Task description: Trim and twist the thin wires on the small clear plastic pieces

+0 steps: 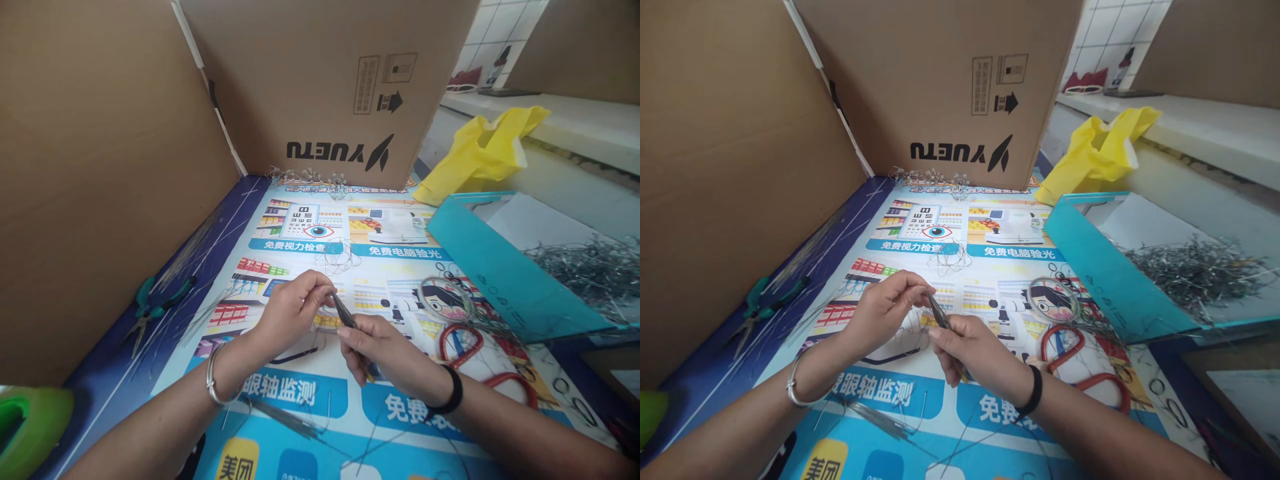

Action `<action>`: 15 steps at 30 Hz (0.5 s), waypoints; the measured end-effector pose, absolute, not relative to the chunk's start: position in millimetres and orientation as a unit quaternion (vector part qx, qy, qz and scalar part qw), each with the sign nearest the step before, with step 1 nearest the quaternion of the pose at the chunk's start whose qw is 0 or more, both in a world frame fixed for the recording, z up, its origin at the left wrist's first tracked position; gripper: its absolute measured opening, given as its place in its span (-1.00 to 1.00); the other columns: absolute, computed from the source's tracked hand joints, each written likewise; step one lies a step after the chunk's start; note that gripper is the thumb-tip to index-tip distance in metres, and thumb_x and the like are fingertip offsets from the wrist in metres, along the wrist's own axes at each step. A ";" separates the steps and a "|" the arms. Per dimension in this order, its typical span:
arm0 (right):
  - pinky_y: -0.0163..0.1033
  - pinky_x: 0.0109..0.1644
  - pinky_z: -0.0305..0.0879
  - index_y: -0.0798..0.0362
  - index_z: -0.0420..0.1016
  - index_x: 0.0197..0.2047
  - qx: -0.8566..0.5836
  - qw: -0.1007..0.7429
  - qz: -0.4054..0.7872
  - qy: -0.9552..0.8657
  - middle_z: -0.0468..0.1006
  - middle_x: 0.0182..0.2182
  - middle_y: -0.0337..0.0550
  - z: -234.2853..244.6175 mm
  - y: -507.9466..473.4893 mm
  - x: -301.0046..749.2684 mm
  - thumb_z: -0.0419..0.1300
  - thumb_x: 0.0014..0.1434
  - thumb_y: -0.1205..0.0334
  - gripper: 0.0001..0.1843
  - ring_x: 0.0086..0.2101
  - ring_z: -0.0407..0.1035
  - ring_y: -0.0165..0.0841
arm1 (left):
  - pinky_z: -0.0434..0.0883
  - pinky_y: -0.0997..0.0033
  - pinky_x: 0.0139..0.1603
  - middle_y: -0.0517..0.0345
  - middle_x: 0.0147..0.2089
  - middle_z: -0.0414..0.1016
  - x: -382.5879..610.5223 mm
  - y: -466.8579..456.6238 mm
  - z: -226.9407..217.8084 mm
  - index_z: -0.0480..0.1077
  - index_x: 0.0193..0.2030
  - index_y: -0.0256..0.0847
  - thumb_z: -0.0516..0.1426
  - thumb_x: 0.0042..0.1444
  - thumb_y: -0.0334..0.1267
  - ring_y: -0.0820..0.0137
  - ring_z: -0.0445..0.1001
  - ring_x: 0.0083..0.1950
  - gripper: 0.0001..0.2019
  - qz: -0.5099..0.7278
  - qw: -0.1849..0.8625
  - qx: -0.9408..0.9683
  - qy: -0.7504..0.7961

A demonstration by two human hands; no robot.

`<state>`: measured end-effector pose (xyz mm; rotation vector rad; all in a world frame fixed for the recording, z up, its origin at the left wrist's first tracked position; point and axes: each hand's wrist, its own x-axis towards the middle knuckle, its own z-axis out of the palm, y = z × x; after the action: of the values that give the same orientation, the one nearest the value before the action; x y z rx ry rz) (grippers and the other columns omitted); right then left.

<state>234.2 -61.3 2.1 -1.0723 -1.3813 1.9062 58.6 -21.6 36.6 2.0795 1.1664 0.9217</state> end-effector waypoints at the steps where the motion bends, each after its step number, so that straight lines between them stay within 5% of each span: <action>1: -0.42 -0.66 -0.01 0.09 0.25 -0.52 -0.397 0.275 0.709 -0.513 0.33 -0.73 -0.33 2.2 -61.3 234.2 0.05 0.15 -0.07 -0.60 -0.74 0.16 -0.55 | 0.38 0.51 -0.30 0.23 -0.40 0.52 58.6 -21.5 36.5 0.38 -0.24 -0.19 -0.01 0.22 -0.27 0.51 0.49 -0.35 -0.84 0.345 0.289 0.779 0.436; 15: -0.45 -0.71 0.02 0.09 0.23 -0.48 -0.392 0.281 0.708 -0.516 0.27 -0.75 -0.38 2.4 -60.1 236.2 0.07 0.13 -0.07 -0.62 -0.75 0.18 -0.54 | 0.43 0.50 -0.28 0.19 -0.40 0.52 58.2 -22.5 33.4 0.35 -0.23 -0.22 -0.02 0.22 -0.27 0.50 0.51 -0.36 -0.84 0.362 0.325 0.767 0.419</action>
<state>236.2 -60.1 2.4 -1.0506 -1.3822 1.8969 58.2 -22.5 33.4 2.0112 1.0986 0.9491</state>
